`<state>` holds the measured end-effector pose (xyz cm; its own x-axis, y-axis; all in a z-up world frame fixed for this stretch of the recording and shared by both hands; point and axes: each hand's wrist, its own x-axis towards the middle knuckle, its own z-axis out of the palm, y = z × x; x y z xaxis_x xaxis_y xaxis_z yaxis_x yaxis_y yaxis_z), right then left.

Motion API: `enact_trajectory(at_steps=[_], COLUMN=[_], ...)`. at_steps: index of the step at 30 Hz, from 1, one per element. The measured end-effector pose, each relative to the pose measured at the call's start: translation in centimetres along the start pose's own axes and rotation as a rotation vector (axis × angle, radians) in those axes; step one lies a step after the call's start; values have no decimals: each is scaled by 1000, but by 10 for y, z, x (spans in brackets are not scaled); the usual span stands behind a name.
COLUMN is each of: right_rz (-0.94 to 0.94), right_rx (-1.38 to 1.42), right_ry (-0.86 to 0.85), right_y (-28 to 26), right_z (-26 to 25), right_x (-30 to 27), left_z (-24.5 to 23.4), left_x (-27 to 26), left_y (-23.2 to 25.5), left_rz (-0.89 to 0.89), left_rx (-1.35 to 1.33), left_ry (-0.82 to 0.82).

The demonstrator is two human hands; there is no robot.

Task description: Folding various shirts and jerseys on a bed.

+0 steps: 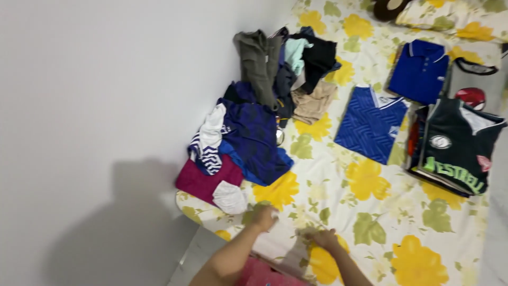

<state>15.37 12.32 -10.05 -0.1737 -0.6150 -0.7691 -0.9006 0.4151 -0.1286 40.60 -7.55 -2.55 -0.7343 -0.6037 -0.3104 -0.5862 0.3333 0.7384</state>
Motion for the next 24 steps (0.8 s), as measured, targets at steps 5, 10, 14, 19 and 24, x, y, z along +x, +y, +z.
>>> enact_trajectory(at_steps=[5,10,14,19,24], right_rz=[238,268,234,387,261], right_rx=[381,637,1133,1397,2191], right_ry=[23,149,298,128,68], right_y=[-47,-20,22,-76,-186], right_z=[-61,-13,66,-54,-178], right_x=[-17,-11,19,-50,-85], left_z=[-134,-201,-224,-189,-141], left_x=[36,108,138,117,12], left_y=[-33,-49,-21,9,28], left_rz=[-147,-31,-572,-283,-257], left_rx=[-121,-382,-1305,-847,-780], left_ry=[584,763,633,474,-147])
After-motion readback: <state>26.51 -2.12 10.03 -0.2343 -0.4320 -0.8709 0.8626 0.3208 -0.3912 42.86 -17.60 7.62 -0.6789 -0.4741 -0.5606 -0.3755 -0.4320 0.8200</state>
